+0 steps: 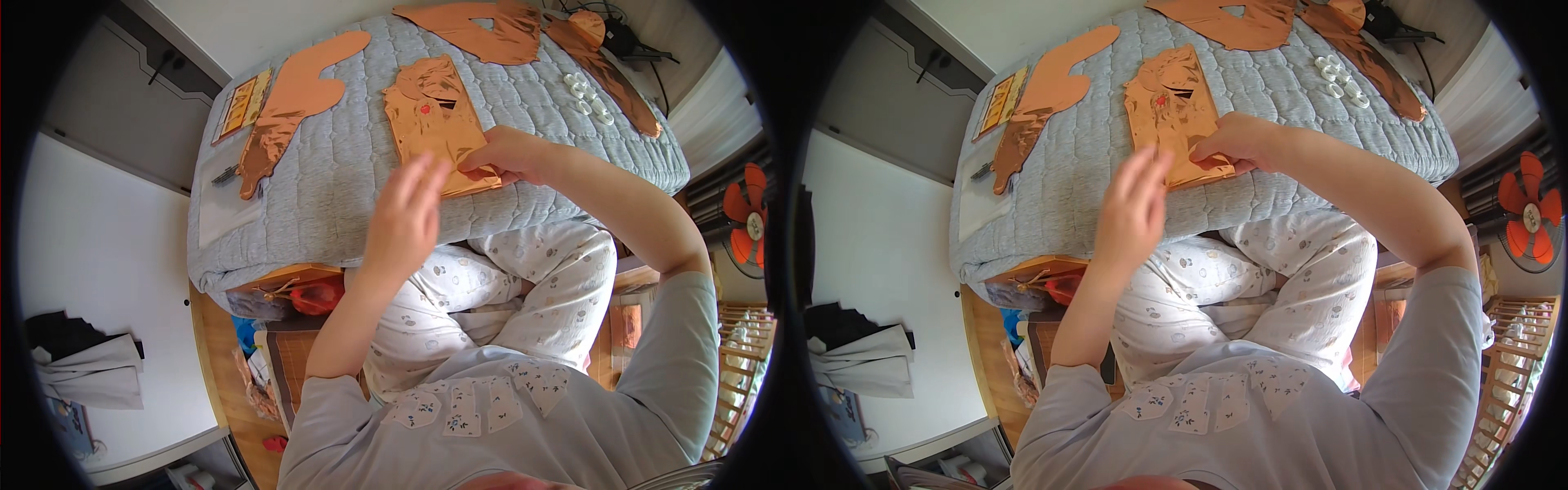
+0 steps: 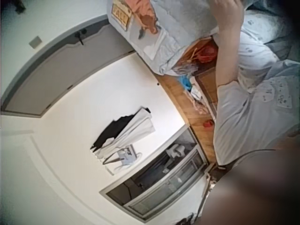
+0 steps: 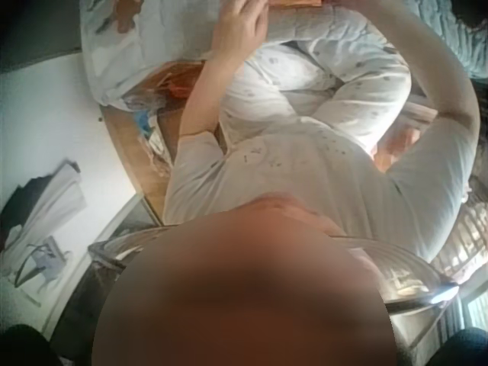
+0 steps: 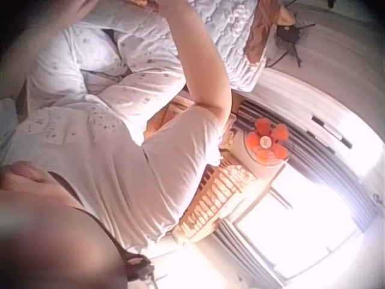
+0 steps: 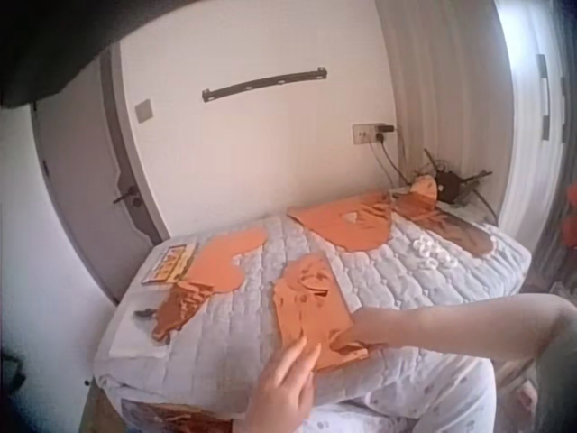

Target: The person spreads deflated foil balloons across a bed and then folds one of the foil balloons into a square by hand.

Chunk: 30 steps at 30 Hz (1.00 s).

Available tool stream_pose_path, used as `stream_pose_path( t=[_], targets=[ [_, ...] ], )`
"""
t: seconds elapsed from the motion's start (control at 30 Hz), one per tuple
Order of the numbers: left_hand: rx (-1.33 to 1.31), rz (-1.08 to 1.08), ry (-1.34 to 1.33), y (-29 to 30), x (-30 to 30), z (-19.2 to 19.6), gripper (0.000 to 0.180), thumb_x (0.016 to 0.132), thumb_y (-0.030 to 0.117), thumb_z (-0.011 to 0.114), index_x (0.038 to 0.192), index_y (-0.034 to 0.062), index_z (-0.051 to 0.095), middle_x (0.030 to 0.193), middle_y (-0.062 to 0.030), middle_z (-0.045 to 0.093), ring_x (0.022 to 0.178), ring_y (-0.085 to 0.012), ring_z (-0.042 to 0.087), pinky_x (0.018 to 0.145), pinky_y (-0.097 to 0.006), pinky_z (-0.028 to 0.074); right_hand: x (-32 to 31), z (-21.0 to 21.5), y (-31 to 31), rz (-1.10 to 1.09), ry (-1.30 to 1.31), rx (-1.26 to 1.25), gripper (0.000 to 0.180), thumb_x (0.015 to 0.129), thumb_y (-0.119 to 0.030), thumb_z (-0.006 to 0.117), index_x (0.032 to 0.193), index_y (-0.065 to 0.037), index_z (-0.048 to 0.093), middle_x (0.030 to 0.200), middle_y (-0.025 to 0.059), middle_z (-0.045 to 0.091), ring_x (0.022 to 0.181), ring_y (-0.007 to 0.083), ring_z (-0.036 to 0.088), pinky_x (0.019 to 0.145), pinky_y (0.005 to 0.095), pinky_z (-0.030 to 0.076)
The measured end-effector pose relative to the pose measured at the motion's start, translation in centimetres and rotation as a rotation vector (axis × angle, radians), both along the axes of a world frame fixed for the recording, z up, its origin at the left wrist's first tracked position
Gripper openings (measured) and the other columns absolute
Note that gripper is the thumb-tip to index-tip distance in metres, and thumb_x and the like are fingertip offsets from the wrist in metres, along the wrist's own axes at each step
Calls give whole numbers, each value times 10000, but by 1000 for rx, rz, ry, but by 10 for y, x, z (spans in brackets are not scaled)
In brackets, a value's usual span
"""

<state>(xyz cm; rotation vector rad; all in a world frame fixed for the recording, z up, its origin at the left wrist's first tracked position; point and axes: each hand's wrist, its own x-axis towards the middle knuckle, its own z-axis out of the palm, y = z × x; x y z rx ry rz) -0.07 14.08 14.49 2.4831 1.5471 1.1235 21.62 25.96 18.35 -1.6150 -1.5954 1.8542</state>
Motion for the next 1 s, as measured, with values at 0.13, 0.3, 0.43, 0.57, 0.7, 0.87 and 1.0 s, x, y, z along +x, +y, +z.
stream_pose_path(
  t=[0.13, 0.3, 0.43, 0.57, 0.7, 0.87, 1.0],
  targets=[
    [8, -158, 186, -9, 8, -19, 546, 946, 215, 679, 1452, 68, 537, 1459, -156, 558, 1378, -327, 518, 1130, -507, 431, -2, 1, -3, -15, -8, 16, 333, 839, -199, 791, 1127, -53, 712, 968, 17, 719, 805, 82, 671, 653, 238, 542],
    [14, -169, 223, -6, 5, -26, 581, 943, 250, 685, 1459, 37, 523, 1455, -156, 569, 1383, -318, 517, 1129, -495, 435, -2, 3, -6, -5, 16, 23, 391, 845, -210, 792, 1178, -29, 696, 1048, 54, 723, 875, 117, 696, 733, 265, 570],
    [-16, -202, 219, -5, 2, -26, 593, 933, 229, 693, 1466, 40, 515, 1478, -170, 551, 1379, -330, 521, 1130, -493, 435, 8, 3, -11, -18, 182, -20, 445, 919, -217, 730, 1303, -17, 623, 1106, 82, 722, 987, 147, 704, 842, 306, 578],
    [-35, -218, 212, -6, 2, -25, 579, 937, 212, 686, 1463, 39, 519, 1478, -170, 553, 1385, -323, 518, 1137, -486, 429, 26, 2, -39, -121, 350, 29, 481, 986, -192, 658, 1414, -21, 523, 1115, 62, 716, 1039, 131, 699, 884, 273, 564],
    [-38, -205, 204, -7, 4, -24, 582, 931, 207, 688, 1462, 37, 520, 1480, -169, 551, 1386, -320, 517, 1140, -483, 426, 42, -19, -69, -144, 250, 554, 528, 967, -76, 676, 1453, -25, 477, 1076, 58, 706, 968, 96, 664, 857, 242, 525],
    [-19, -183, 239, -8, 5, -26, 600, 914, 202, 691, 1461, 35, 511, 1471, -159, 553, 1398, -309, 500, 1144, -480, 418, 27, -26, -87, -252, 69, 747, 558, 927, -20, 711, 1439, -36, 492, 912, 42, 705, 803, 78, 630, 742, 239, 510],
    [-33, -174, 252, -8, 4, -25, 609, 904, 205, 704, 1459, 40, 514, 1471, -154, 553, 1396, -312, 502, 1142, -480, 419, 17, -21, -88, -268, -27, 754, 580, 906, -27, 729, 1435, -38, 492, 878, 45, 708, 761, 71, 614, 716, 243, 507]
  ],
)
